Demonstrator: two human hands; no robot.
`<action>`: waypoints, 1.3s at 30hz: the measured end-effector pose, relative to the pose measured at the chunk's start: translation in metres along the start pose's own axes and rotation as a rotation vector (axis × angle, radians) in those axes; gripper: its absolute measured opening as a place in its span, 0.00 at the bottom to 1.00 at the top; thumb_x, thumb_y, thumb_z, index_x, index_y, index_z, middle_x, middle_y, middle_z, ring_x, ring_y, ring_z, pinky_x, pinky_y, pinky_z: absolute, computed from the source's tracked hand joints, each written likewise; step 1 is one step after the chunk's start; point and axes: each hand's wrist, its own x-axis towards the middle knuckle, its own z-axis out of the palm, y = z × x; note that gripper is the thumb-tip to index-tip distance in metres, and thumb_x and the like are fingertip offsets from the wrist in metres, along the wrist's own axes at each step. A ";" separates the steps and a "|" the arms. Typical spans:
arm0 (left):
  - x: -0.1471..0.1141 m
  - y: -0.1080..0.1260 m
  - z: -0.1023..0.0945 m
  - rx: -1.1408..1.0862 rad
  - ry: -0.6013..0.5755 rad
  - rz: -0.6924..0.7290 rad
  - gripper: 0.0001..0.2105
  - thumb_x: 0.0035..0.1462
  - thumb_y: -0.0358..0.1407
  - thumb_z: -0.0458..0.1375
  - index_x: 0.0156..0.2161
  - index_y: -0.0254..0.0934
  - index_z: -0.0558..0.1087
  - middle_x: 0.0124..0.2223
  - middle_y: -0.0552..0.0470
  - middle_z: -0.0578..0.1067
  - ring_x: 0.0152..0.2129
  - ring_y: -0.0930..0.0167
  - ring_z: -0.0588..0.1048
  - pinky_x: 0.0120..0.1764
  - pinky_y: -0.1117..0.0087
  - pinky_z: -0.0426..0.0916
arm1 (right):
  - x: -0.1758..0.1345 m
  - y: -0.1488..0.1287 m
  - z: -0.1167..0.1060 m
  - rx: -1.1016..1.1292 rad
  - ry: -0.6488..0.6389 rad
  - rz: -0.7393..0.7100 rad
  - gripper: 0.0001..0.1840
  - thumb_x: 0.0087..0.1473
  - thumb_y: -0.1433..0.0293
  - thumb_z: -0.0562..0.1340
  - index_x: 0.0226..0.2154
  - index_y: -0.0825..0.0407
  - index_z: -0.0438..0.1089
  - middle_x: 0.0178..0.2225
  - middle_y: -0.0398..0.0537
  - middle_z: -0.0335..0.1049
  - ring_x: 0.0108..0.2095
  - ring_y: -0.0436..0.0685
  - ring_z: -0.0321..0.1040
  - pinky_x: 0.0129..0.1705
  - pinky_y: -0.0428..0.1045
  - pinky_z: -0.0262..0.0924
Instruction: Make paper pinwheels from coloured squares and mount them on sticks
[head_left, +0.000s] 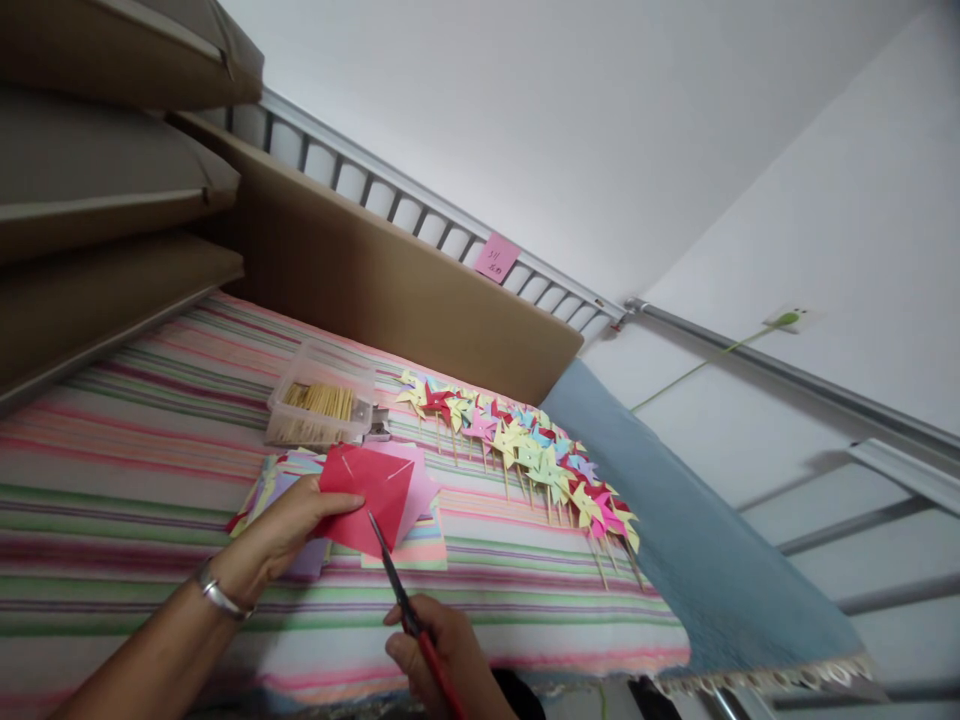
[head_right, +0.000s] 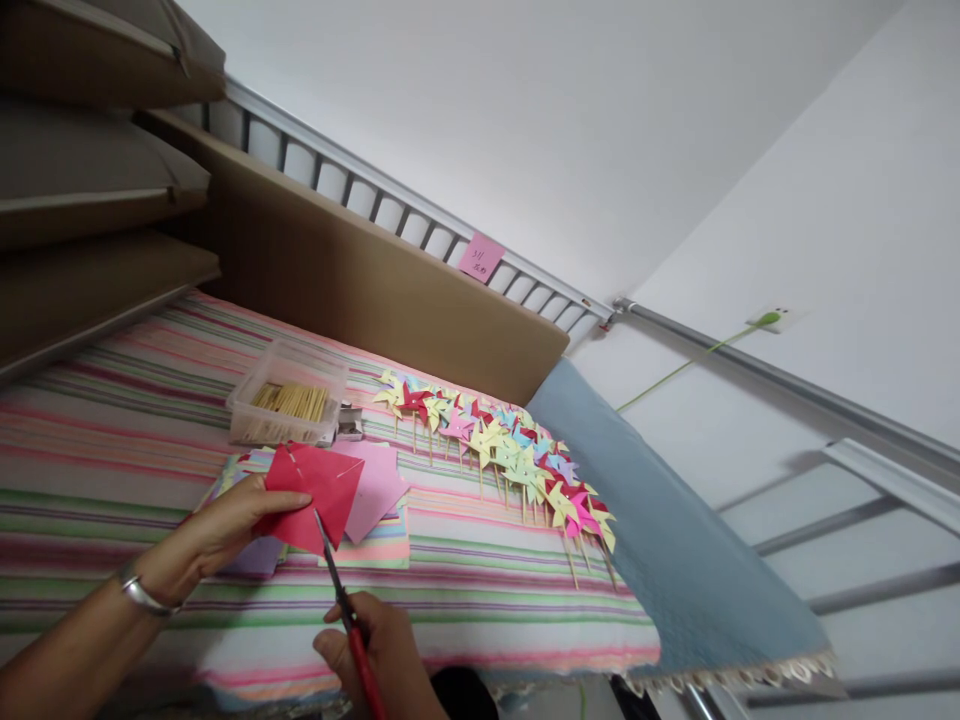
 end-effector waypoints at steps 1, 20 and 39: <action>0.000 0.000 0.000 0.001 0.003 0.000 0.12 0.38 0.34 0.65 0.33 0.32 0.77 0.31 0.47 0.80 0.29 0.65 0.76 0.35 0.69 0.66 | 0.000 0.000 0.000 0.007 -0.005 0.001 0.17 0.49 0.59 0.59 0.35 0.55 0.69 0.17 0.37 0.51 0.18 0.46 0.48 0.20 0.43 0.44; 0.005 -0.005 -0.005 0.006 0.066 0.009 0.11 0.38 0.34 0.65 0.31 0.32 0.77 0.29 0.48 0.80 0.26 0.66 0.75 0.32 0.70 0.66 | 0.001 -0.013 -0.005 -0.146 0.008 -0.001 0.10 0.46 0.68 0.60 0.33 0.54 0.70 0.18 0.37 0.52 0.20 0.47 0.49 0.22 0.43 0.45; -0.002 -0.024 0.016 0.202 -0.324 -0.128 0.11 0.37 0.32 0.64 0.31 0.33 0.78 0.30 0.48 0.79 0.26 0.66 0.74 0.32 0.71 0.65 | 0.035 -0.020 -0.047 0.276 0.270 -0.093 0.25 0.41 0.69 0.64 0.44 0.51 0.60 0.27 0.40 0.66 0.23 0.49 0.63 0.27 0.46 0.60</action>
